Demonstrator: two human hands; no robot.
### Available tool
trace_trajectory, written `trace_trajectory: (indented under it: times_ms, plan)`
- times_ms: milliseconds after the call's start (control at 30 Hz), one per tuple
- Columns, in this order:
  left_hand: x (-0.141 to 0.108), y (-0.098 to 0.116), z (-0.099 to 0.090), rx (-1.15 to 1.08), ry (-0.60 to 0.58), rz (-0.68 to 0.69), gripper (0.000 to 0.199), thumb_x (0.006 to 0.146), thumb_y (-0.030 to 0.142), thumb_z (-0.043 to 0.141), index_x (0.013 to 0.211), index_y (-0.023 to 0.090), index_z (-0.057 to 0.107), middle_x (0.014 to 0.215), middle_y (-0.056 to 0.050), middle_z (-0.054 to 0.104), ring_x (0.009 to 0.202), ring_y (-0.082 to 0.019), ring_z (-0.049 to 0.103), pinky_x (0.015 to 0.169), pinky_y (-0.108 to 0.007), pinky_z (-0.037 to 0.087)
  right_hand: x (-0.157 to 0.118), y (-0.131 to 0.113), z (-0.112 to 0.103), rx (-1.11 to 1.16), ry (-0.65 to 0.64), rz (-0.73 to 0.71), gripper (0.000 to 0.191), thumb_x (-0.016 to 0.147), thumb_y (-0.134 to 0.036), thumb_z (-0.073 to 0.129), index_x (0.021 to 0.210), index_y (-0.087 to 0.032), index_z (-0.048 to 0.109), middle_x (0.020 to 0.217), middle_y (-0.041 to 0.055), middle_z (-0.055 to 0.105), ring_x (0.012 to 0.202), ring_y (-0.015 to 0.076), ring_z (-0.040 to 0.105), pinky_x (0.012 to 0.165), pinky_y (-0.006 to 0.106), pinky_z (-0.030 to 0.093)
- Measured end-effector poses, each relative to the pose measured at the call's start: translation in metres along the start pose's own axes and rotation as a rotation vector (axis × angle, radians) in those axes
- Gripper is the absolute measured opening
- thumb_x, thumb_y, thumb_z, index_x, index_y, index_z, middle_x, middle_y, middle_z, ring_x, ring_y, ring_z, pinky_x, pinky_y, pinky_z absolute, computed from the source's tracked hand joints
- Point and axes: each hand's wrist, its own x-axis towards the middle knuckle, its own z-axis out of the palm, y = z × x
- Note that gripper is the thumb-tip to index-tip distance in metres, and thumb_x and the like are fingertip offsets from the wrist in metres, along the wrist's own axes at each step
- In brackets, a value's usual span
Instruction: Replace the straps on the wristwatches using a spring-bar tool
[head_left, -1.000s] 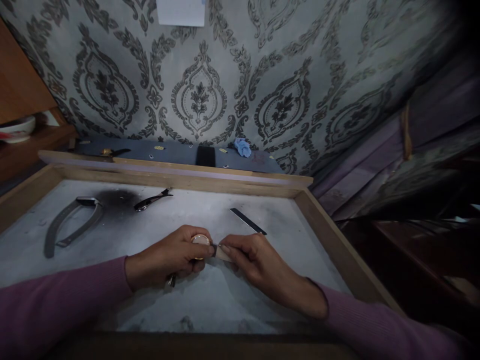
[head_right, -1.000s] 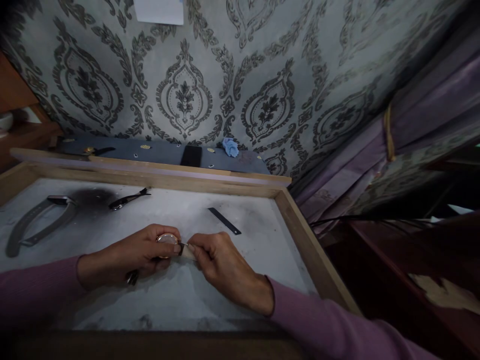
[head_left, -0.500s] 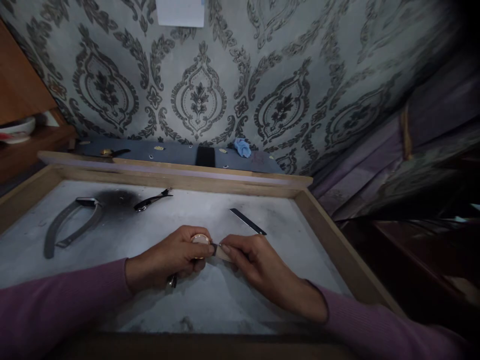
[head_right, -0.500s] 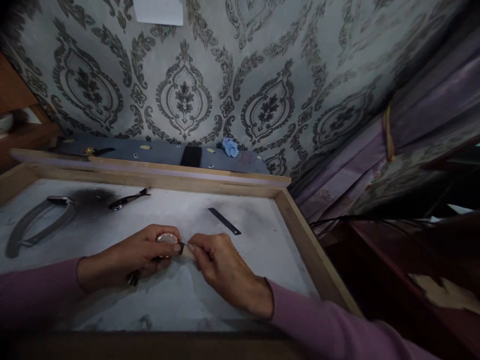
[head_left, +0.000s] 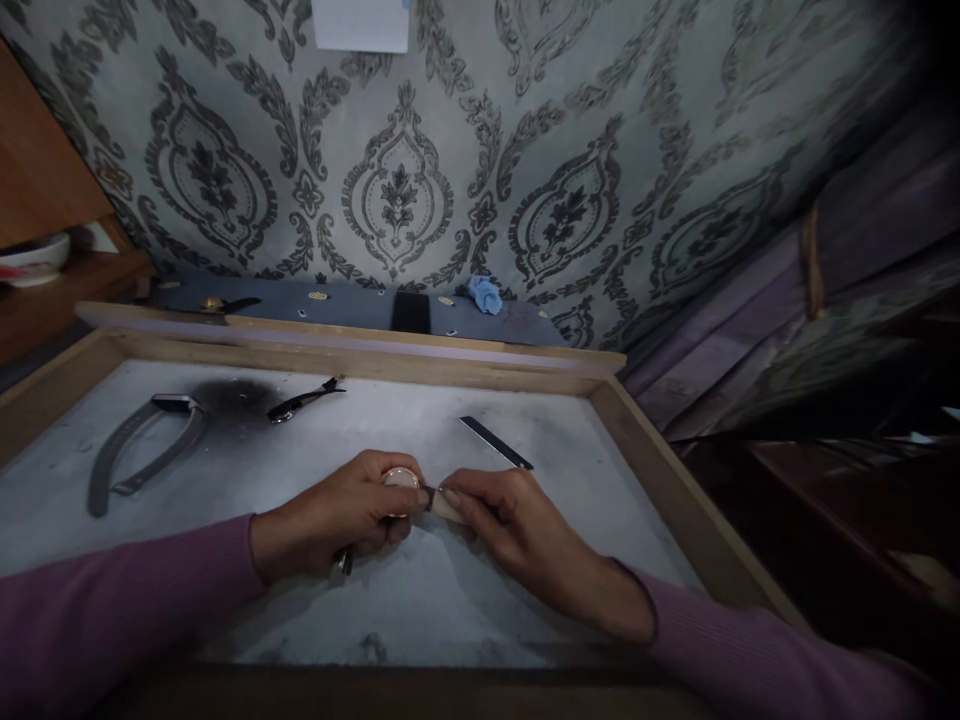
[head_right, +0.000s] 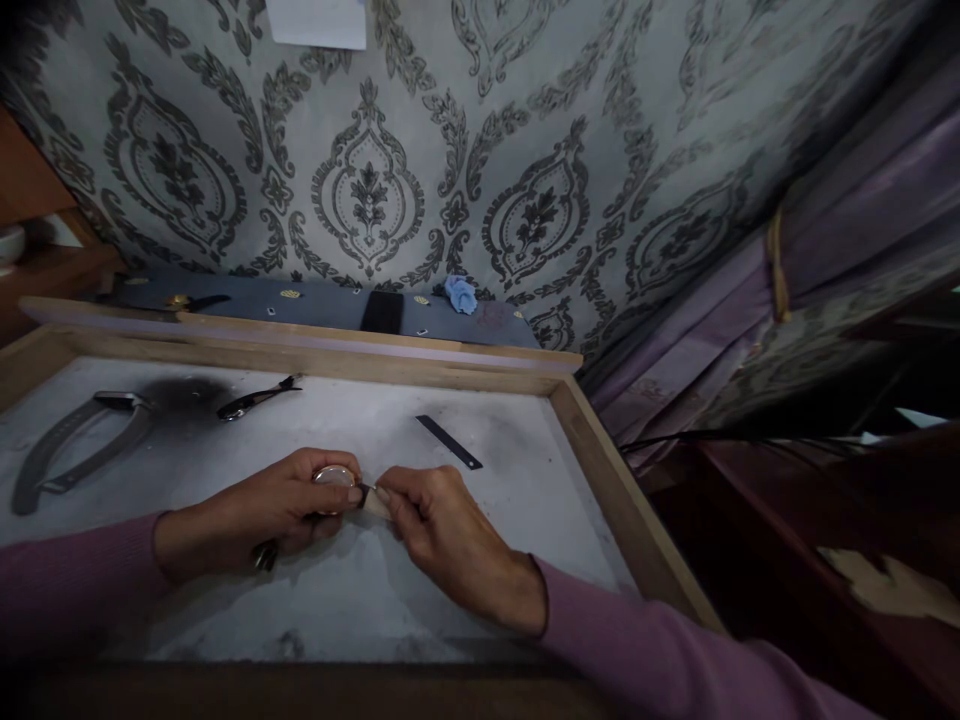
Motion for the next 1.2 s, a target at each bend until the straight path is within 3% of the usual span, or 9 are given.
trace_trajectory:
  times_ms: [533,1200]
  plan:
    - [0.0001,-0.0014,-0.0018,0.064,-0.006,0.009,0.020,0.075,0.034,0.062,0.074,0.021,0.047,0.045,0.009,0.047,0.034,-0.004,0.025,0.035,-0.019,0.012,0.0001,-0.0023,-0.0007,-0.027,-0.024,0.018,0.029,0.089,-0.017,0.041,0.061,-0.016,0.046,0.054,-0.0035,0.042,0.051,0.0080,0.034,0.049,0.024,0.023]
    - [-0.0008,0.0010,-0.0001,0.086,0.001,0.018,0.013,0.079,0.023,0.056,0.070,0.021,0.046,0.045,0.008,0.046,0.032,-0.003,0.025,0.034,-0.020,0.011,-0.0010,-0.0015,0.0000,-0.001,-0.023,0.013,0.028,0.089,-0.018,0.040,0.062,-0.016,0.047,0.054,-0.0035,0.040,0.050,0.0078,0.033,0.047,0.024,0.023]
